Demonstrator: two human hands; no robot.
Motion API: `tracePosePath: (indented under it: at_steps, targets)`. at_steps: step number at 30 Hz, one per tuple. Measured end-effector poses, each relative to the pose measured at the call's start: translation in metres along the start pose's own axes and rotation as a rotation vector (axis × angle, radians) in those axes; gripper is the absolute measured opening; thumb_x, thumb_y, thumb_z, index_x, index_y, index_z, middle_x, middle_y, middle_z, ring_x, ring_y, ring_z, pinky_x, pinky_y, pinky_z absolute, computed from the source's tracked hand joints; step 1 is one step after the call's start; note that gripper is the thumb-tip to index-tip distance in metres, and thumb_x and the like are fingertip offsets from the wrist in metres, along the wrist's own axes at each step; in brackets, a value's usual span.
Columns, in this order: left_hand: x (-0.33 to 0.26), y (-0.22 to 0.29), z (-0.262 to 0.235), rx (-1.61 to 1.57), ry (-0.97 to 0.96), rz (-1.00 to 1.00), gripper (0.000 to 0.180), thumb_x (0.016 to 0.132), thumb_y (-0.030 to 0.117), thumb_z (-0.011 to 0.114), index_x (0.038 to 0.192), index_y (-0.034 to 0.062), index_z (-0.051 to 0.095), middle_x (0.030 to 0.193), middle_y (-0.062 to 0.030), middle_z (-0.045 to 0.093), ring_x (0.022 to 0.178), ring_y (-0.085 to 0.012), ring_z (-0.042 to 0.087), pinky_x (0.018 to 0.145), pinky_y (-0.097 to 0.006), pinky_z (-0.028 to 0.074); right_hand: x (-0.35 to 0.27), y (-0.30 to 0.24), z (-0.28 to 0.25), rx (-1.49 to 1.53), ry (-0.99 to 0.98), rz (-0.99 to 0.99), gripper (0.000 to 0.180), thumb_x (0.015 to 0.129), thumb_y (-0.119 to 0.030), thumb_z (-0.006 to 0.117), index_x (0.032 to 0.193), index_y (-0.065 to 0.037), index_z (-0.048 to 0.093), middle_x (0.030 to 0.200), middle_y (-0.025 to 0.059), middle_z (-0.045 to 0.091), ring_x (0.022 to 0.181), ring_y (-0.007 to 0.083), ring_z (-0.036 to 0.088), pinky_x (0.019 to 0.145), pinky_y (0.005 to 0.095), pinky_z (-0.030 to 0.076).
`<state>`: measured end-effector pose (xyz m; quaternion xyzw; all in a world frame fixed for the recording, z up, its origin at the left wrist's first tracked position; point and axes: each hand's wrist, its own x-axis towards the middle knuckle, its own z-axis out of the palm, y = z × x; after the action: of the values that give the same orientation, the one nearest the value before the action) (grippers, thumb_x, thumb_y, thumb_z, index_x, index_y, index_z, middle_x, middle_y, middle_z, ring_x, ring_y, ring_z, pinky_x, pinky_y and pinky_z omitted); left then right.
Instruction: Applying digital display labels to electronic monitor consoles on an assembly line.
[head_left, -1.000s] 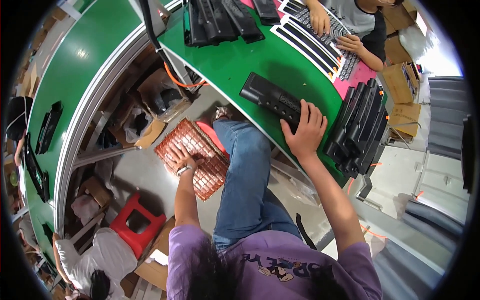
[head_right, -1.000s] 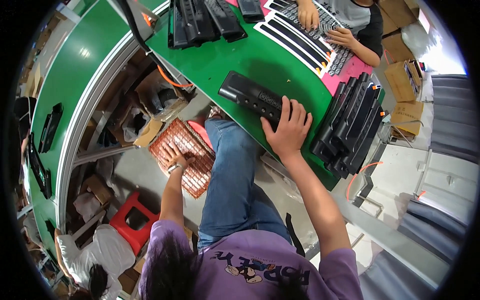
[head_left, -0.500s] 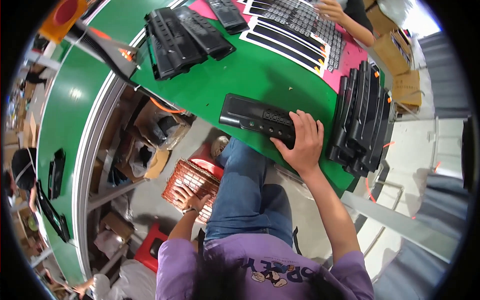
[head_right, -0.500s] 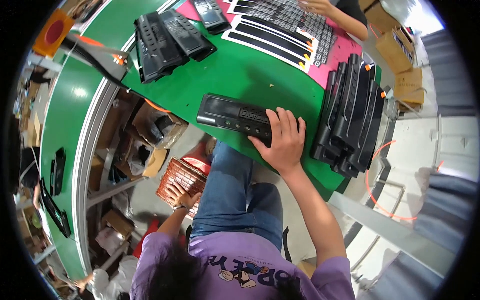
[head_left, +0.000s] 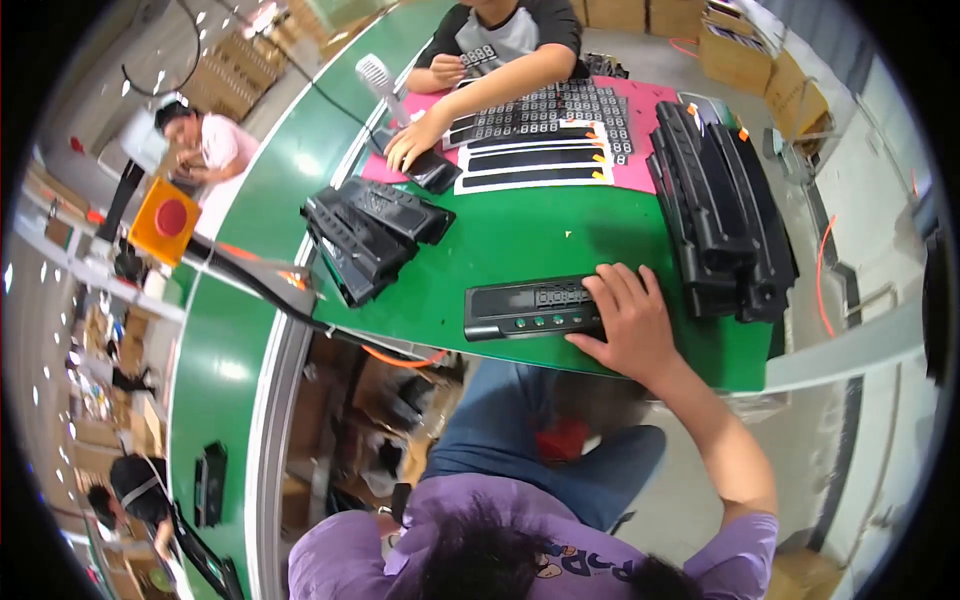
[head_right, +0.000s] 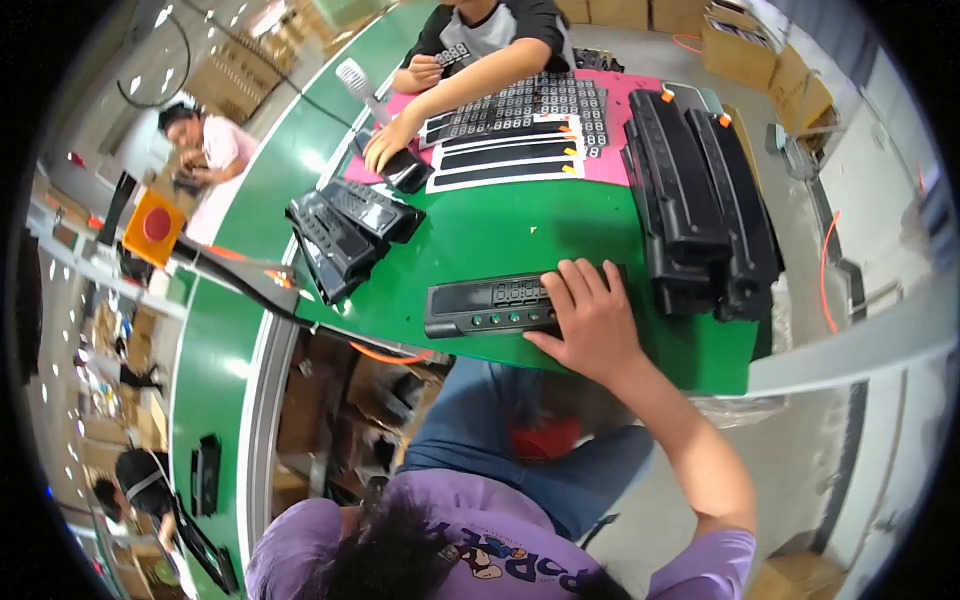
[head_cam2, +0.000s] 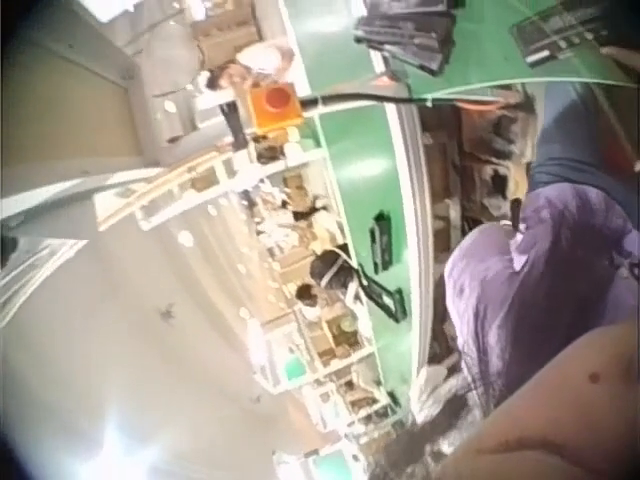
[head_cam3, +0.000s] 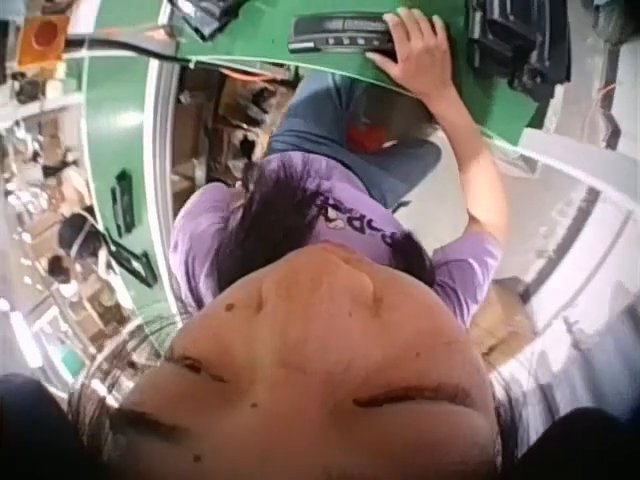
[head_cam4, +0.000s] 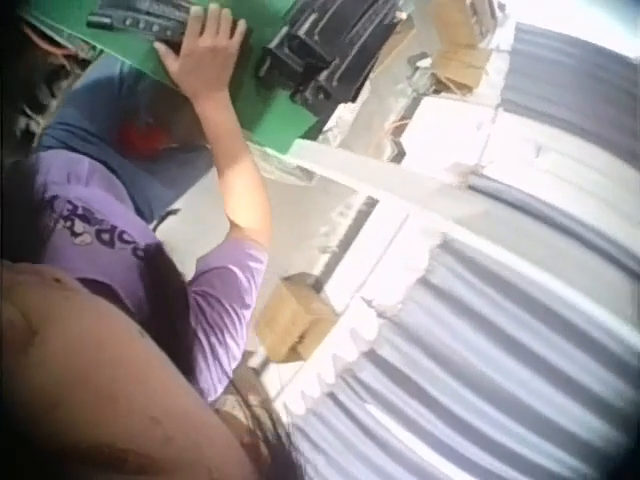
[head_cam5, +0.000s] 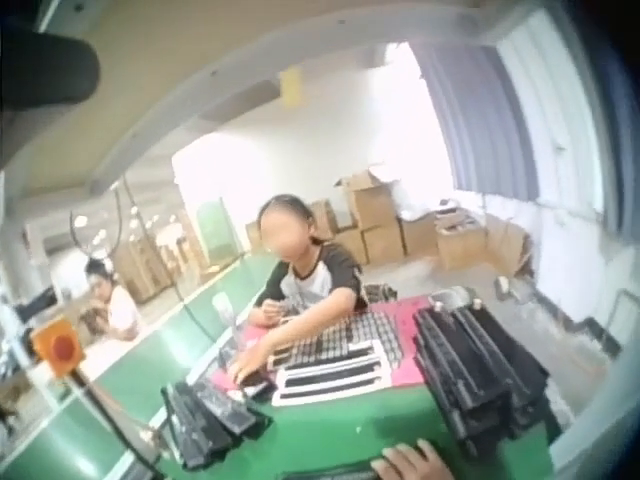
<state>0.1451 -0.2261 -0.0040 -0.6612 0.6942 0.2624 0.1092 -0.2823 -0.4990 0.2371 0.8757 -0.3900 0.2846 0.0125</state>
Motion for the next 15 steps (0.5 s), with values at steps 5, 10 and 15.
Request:
tracePosePath:
  at_steps: [5,10,15]
  targets:
    - [0.028,-0.069,-0.010,0.041,-0.155,0.387,0.047,0.086,0.037,0.062,0.118,0.0024,0.052,0.110,-0.0214,0.056,0.100,-0.0367,0.053,0.082,-0.045,0.048,-0.002,-0.004,-0.004,-0.026,0.037,-0.029,0.068,0.065,-0.038,0.082,0.118,-0.005,0.055,0.121,0.0157,0.058,0.116,0.0341,0.054,0.101,0.0512,0.038]
    - [0.061,-0.077,-0.009,-0.028,-0.319,0.825,0.034,0.088,0.032,0.062,0.105,0.0031,0.062,0.097,-0.0198,0.063,0.087,-0.0336,0.059,0.076,-0.042,0.050,-0.002,-0.004,-0.010,-0.014,0.096,0.041,0.065,0.056,-0.035,0.087,0.107,-0.004,0.063,0.115,0.0154,0.064,0.113,0.0342,0.058,0.100,0.0458,0.041]
    - [0.060,-0.017,-0.084,-0.176,-0.299,1.006,0.021,0.088,0.024,0.067,0.084,0.0045,0.064,0.078,-0.0145,0.062,0.069,-0.0298,0.061,0.062,-0.040,0.047,0.008,-0.018,0.000,-0.151,0.153,0.215,0.061,0.059,-0.035,0.085,0.107,-0.004,0.064,0.110,0.0150,0.066,0.108,0.0332,0.061,0.098,0.0442,0.042]
